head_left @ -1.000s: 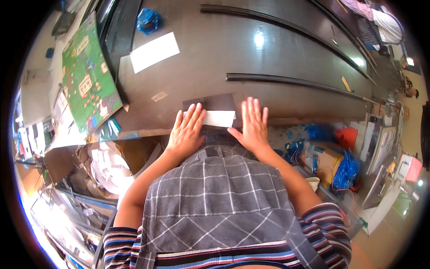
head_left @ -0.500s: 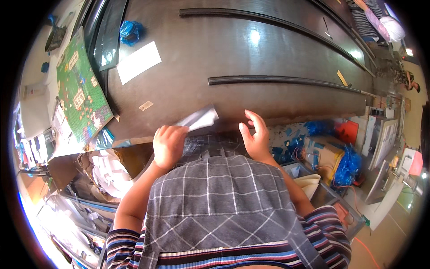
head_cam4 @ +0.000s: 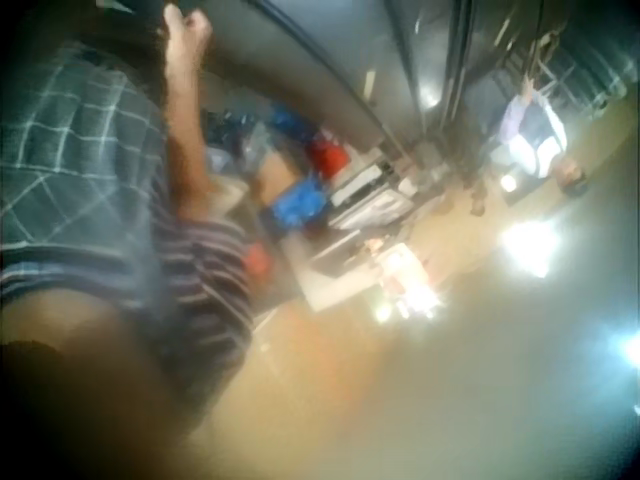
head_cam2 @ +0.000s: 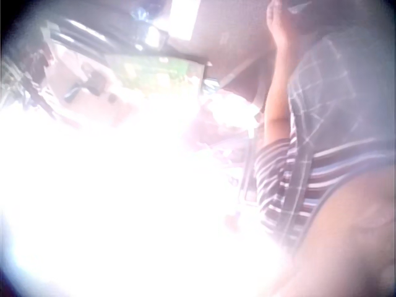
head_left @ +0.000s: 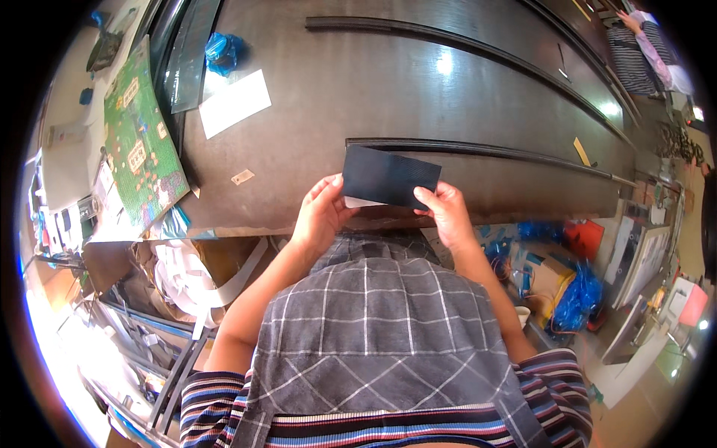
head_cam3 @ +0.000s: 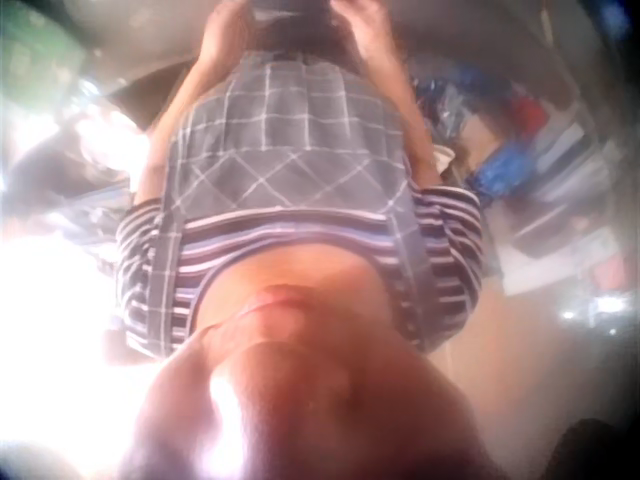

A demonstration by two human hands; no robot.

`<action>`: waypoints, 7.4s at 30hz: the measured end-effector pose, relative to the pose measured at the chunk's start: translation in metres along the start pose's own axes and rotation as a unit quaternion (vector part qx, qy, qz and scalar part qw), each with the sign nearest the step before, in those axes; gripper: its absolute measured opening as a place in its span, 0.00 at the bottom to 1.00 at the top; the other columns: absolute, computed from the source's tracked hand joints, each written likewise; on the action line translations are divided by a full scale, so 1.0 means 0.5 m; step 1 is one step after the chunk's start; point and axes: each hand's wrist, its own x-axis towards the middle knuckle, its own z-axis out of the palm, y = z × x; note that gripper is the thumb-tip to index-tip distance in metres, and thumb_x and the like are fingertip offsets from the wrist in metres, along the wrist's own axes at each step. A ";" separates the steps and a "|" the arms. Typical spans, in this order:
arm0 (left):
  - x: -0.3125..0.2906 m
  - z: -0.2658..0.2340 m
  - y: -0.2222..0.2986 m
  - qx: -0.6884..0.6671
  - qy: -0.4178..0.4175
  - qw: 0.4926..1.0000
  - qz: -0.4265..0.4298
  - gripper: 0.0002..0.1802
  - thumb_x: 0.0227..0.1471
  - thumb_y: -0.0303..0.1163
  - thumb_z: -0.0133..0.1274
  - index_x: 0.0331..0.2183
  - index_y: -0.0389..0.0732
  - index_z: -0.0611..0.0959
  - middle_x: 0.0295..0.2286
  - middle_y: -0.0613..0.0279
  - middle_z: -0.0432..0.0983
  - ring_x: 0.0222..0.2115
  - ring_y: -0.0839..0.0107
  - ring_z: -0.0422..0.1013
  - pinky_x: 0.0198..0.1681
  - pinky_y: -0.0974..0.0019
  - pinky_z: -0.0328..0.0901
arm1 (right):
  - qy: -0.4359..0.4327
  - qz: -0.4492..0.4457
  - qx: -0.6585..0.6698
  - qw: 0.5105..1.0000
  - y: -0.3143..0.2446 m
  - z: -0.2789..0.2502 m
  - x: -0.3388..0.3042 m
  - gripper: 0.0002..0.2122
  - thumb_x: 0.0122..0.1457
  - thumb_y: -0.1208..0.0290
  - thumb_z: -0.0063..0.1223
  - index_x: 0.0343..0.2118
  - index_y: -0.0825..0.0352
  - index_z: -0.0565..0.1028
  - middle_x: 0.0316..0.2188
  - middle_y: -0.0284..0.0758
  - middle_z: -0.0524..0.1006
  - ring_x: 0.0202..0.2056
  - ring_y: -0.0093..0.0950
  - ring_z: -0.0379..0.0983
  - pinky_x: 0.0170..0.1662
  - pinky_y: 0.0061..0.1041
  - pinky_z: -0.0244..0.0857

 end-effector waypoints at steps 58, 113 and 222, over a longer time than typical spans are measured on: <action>0.113 0.027 0.021 0.273 0.197 0.941 0.040 0.14 0.54 0.41 0.59 0.29 0.39 0.81 0.21 0.70 0.74 0.19 0.78 0.67 0.22 0.71 0.63 | 0.014 0.052 0.023 0.998 -0.015 -0.028 0.091 0.09 0.56 0.67 0.62 0.26 0.68 0.77 0.24 0.25 0.71 0.28 0.17 0.68 0.29 0.21 0.74; 0.257 0.281 -0.055 0.858 -0.058 0.369 0.351 0.38 0.58 0.53 0.46 0.62 0.41 0.62 0.64 0.52 0.49 0.66 0.57 0.42 0.66 0.45 0.38 | 0.045 0.058 -0.054 0.996 0.076 -0.174 -0.172 0.12 0.62 0.66 0.52 0.31 0.71 0.77 0.25 0.36 0.80 0.26 0.22 0.77 0.30 0.20 0.69; 0.124 0.129 -0.013 0.747 -0.059 0.477 0.460 0.24 0.46 0.29 0.60 0.48 0.46 0.78 0.46 0.64 0.74 0.57 0.58 0.61 0.64 0.41 0.44 | 0.211 -0.515 -0.554 0.619 -0.069 -0.040 0.062 0.07 0.46 0.74 0.61 0.30 0.61 0.78 0.21 0.30 0.69 0.27 0.32 0.68 0.35 0.34 0.60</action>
